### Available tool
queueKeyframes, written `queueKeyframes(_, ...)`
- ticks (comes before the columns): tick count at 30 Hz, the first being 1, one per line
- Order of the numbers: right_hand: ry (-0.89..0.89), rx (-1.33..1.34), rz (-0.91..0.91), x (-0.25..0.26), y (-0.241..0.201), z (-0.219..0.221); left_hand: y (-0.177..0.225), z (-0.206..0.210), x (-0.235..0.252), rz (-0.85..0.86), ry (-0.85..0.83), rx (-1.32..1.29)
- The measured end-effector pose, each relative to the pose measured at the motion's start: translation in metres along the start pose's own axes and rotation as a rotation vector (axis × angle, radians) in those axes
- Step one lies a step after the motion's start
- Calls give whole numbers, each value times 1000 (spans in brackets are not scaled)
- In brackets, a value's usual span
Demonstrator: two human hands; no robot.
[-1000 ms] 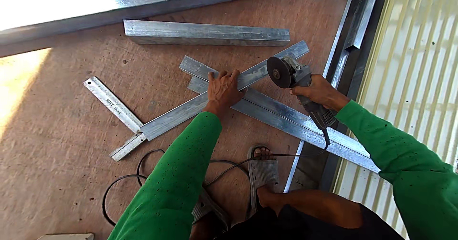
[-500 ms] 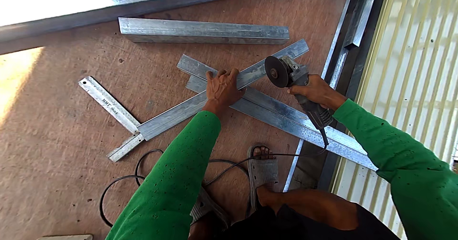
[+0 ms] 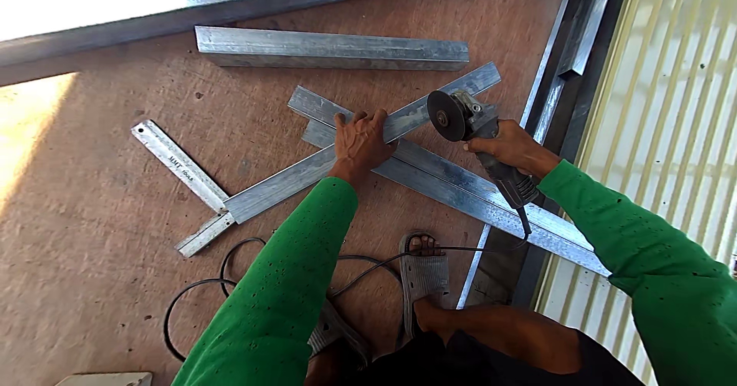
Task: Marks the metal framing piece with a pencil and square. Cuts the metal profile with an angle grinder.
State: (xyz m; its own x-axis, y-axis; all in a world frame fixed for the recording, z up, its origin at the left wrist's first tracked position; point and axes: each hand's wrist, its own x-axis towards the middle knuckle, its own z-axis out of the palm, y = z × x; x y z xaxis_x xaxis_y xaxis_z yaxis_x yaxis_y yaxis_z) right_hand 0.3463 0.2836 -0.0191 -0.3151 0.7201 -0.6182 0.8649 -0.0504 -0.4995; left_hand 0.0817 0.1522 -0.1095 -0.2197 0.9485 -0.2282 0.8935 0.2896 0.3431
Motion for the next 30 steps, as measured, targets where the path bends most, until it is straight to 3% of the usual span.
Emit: queueKeyframes(30,13,16,25,-1,-9,3,2,-2,-1,-7,-1,-5)
